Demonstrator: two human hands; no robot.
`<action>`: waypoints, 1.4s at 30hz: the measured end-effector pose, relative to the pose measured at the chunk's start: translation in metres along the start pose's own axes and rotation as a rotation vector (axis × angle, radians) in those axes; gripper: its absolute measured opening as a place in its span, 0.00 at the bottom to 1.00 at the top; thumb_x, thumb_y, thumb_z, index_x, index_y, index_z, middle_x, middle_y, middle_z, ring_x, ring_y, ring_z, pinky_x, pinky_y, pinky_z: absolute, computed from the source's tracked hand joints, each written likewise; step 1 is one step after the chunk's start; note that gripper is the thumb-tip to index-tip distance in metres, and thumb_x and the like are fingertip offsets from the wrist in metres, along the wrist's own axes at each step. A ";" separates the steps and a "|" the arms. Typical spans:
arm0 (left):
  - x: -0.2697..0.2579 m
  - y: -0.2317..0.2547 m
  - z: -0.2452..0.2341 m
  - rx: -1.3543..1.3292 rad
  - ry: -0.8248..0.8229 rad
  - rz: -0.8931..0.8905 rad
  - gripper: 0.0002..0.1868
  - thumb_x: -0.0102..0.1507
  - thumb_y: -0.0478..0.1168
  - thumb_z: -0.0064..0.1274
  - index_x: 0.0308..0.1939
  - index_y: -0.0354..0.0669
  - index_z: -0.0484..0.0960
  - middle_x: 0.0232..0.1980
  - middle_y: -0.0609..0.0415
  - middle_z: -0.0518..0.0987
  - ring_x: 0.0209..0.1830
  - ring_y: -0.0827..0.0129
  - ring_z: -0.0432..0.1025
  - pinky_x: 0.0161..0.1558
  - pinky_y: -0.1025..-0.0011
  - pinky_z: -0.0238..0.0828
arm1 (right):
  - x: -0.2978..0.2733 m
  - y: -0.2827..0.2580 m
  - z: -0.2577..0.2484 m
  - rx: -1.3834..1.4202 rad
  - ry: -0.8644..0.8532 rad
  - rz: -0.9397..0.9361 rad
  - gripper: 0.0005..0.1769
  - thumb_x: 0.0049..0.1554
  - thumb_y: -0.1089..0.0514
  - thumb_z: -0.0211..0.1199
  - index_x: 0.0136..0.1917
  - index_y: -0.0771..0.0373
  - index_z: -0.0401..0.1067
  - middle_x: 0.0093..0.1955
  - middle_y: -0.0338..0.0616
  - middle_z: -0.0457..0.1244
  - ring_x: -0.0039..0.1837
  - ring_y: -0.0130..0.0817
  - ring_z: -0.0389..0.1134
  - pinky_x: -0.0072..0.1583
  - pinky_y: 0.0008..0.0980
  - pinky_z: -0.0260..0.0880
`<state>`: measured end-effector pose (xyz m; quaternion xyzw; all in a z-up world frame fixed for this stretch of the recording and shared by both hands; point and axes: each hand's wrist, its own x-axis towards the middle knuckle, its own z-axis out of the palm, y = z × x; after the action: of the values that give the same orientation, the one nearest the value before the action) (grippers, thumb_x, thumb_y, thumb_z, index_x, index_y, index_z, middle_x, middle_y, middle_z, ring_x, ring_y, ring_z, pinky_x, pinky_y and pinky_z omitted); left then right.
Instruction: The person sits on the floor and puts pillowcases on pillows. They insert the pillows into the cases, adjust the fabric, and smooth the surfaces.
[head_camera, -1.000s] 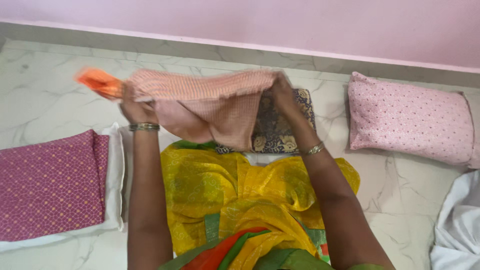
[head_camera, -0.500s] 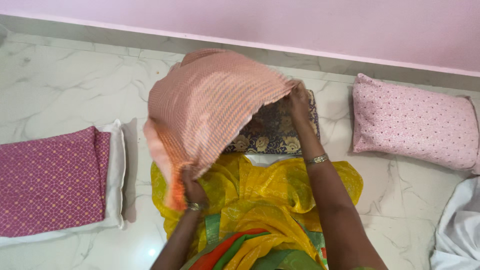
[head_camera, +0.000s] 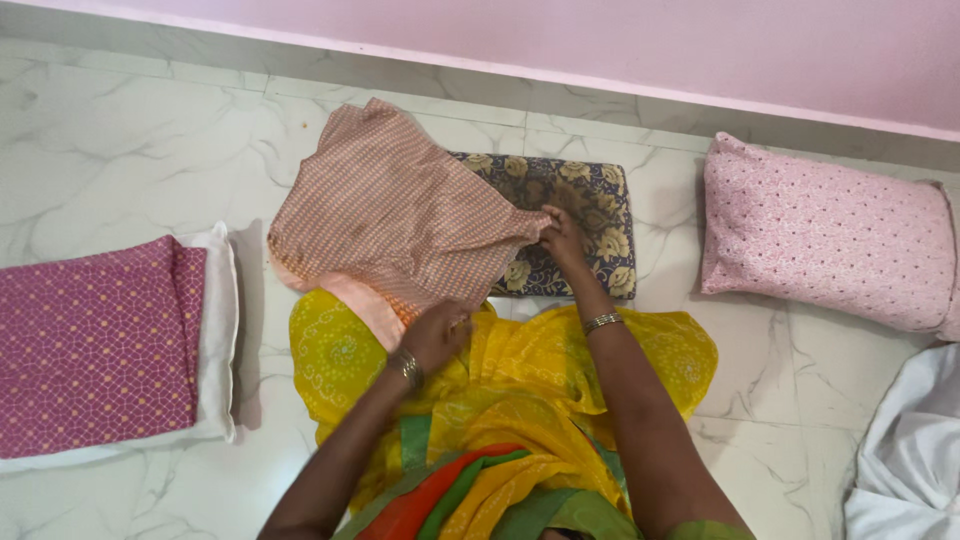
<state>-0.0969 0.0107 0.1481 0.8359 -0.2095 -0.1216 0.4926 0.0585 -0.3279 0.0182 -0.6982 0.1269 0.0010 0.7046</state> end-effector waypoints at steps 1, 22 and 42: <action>0.018 -0.011 -0.005 0.019 0.047 0.080 0.18 0.65 0.44 0.52 0.55 0.41 0.80 0.53 0.43 0.81 0.53 0.53 0.76 0.56 0.62 0.72 | -0.002 0.000 -0.001 -0.048 0.026 0.011 0.30 0.57 0.67 0.57 0.72 0.56 0.62 0.61 0.45 0.65 0.56 0.33 0.66 0.52 0.30 0.69; 0.132 -0.102 0.086 0.611 -0.021 -0.169 0.20 0.61 0.51 0.52 0.51 0.43 0.78 0.56 0.44 0.77 0.54 0.46 0.74 0.49 0.48 0.75 | -0.092 0.023 0.012 -0.364 0.205 -0.216 0.15 0.58 0.63 0.64 0.59 0.63 0.74 0.52 0.44 0.72 0.53 0.32 0.74 0.56 0.30 0.72; 0.118 -0.119 0.073 0.555 0.102 -0.184 0.13 0.63 0.48 0.51 0.45 0.47 0.83 0.51 0.48 0.81 0.51 0.51 0.76 0.47 0.52 0.76 | -0.103 0.029 0.013 -0.589 0.159 -0.250 0.15 0.55 0.62 0.65 0.57 0.64 0.75 0.55 0.51 0.67 0.52 0.42 0.73 0.55 0.37 0.73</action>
<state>0.0051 -0.0507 0.0089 0.9591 -0.1332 -0.0616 0.2420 -0.0440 -0.2958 0.0080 -0.8800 0.0890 -0.1034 0.4550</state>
